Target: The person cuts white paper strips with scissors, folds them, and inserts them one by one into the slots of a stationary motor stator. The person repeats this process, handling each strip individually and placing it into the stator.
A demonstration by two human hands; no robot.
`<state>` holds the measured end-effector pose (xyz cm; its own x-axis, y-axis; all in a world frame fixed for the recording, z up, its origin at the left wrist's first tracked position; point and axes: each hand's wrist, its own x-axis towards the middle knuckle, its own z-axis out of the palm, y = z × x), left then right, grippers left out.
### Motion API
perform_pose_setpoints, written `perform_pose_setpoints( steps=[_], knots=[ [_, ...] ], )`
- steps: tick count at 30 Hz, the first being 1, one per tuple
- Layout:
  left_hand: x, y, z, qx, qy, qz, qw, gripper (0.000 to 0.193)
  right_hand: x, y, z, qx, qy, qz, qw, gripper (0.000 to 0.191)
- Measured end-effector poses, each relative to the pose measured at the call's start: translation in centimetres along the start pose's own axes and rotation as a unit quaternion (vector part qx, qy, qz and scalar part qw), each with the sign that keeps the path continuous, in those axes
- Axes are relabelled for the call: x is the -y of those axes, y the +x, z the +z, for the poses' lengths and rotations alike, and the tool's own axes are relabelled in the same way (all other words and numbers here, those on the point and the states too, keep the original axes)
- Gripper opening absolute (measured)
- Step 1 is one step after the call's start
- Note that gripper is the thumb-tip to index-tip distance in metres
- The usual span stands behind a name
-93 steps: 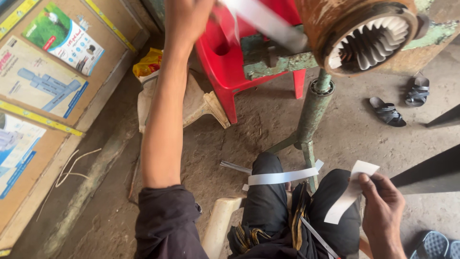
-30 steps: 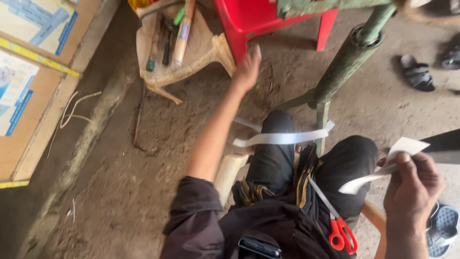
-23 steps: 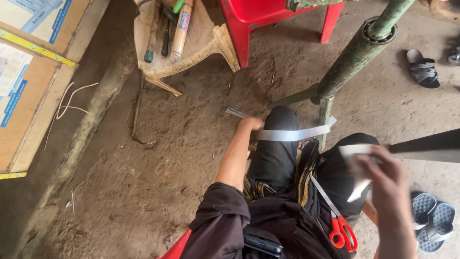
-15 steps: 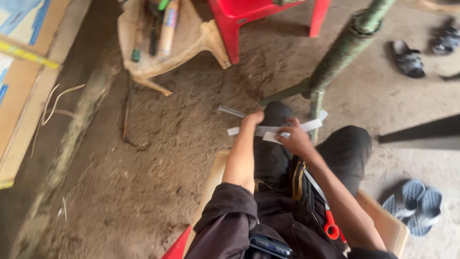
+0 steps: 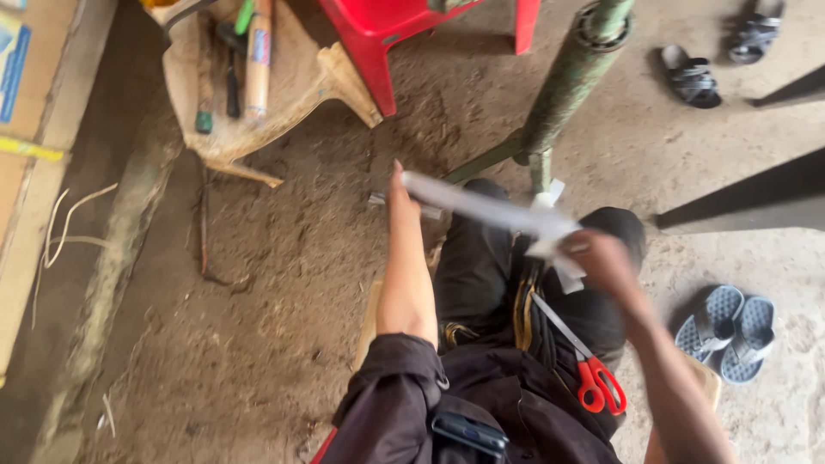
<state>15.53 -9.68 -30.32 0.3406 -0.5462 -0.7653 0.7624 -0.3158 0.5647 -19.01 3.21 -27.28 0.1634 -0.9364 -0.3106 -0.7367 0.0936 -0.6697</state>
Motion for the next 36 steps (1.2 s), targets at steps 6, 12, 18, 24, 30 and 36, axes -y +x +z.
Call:
perform_pose_setpoints(
  steps=[6, 12, 18, 24, 30, 36],
  knots=[
    [-9.5, -0.4, 1.7, 0.198, -0.057, 0.137, 0.969, 0.023, -5.6, 0.1, -3.9, -0.022, -0.033, 0.087, 0.995, 0.041],
    [-13.6, -5.8, 2.3, 0.303, -0.034, 0.224, 0.926, 0.030, -6.2, 1.1, -2.1, 0.040, -0.084, 0.101, 0.991, 0.045],
    [-3.7, -8.2, 0.7, 0.266, 0.293, 0.219, 0.892, 0.020, -6.3, -0.3, -1.9, 0.106, 0.034, 0.101, 0.989, 0.040],
    [19.5, -12.6, -7.7, 0.523, 0.459, -0.113, 0.710, 0.078, -7.1, -2.5, -1.0, 0.204, 0.231, -0.013, 0.951, 0.030],
    [20.5, -9.3, -4.4, 0.393, 0.294, -0.091, 0.866, 0.051, -8.0, -3.9, -0.9, 0.256, 0.124, 0.062, 0.957, 0.035],
    [9.6, -8.2, 1.2, 0.385, 0.159, 0.102, 0.903, 0.031, -8.2, -4.4, -1.1, 0.186, 0.024, 0.107, 0.976, 0.040]
  ],
)
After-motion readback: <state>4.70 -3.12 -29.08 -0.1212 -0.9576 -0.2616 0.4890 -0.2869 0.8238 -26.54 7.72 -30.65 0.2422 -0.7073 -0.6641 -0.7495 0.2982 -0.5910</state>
